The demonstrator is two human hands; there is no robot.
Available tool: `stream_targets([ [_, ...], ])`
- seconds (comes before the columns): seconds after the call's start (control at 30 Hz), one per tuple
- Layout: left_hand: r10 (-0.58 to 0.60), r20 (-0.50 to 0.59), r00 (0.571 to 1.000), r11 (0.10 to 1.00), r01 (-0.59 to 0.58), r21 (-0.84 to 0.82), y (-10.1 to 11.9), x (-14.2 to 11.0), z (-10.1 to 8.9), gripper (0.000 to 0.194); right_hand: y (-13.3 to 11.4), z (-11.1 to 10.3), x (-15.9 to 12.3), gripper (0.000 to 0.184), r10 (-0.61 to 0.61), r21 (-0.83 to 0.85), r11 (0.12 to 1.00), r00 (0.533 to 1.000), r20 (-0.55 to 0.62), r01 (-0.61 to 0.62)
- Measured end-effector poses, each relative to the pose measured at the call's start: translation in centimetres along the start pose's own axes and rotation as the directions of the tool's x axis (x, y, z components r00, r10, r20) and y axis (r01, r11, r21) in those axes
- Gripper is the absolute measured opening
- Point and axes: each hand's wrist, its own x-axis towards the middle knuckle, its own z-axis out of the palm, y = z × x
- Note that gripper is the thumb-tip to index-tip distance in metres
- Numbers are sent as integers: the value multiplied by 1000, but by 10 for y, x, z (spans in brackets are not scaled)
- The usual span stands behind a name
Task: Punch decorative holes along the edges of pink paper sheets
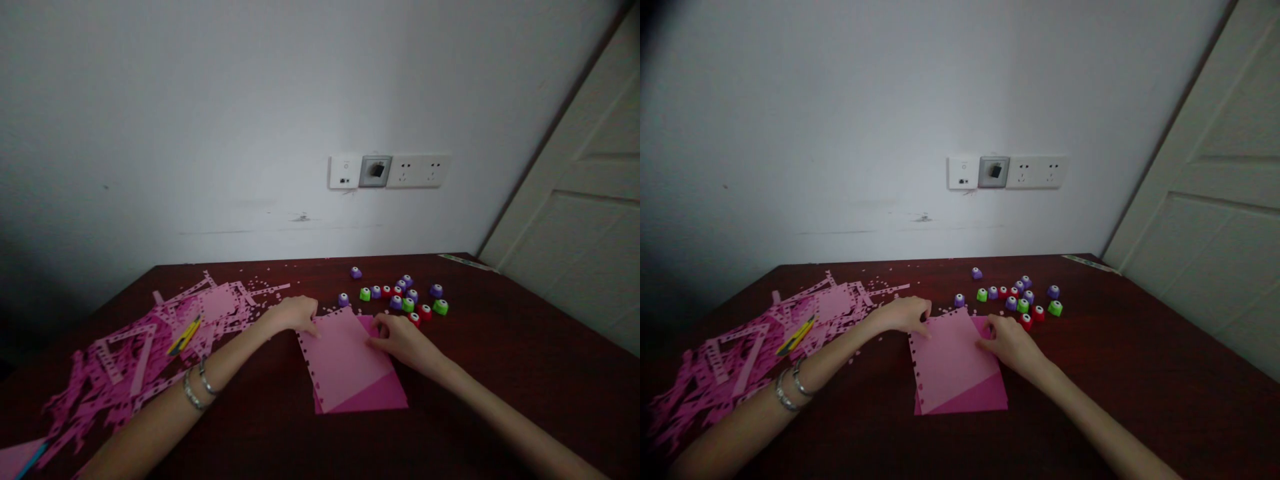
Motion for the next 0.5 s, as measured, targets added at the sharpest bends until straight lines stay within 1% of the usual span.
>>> stream_targets([
  [0.07, -36, -15, 999, 999, 36, -18, -2, 1, 6, 52, -1, 1, 3, 17, 17, -20, 1000, 1000, 1, -17],
  [0.13, -37, -21, 999, 998, 36, -54, -7, 4, 12, 51, -1, 1, 4, 17, 24, -18, 1000, 1000, 9, -23],
  [0.33, 52, -7, 999, 972, -53, -227, -23, 17, 19, 30, 0, 5, 3, 15, 51, 54, 997, 997, 51, -53],
  [0.43, 100, -35, 994, 925, -106, -366, -29, 18, 17, 17, 1, 4, 4, 14, 68, 94, 993, 994, 87, -76],
  [0.5, 137, -38, 990, 881, -139, -453, -34, 17, 13, 13, 2, 0, 7, 15, 80, 128, 987, 991, 109, -94],
])
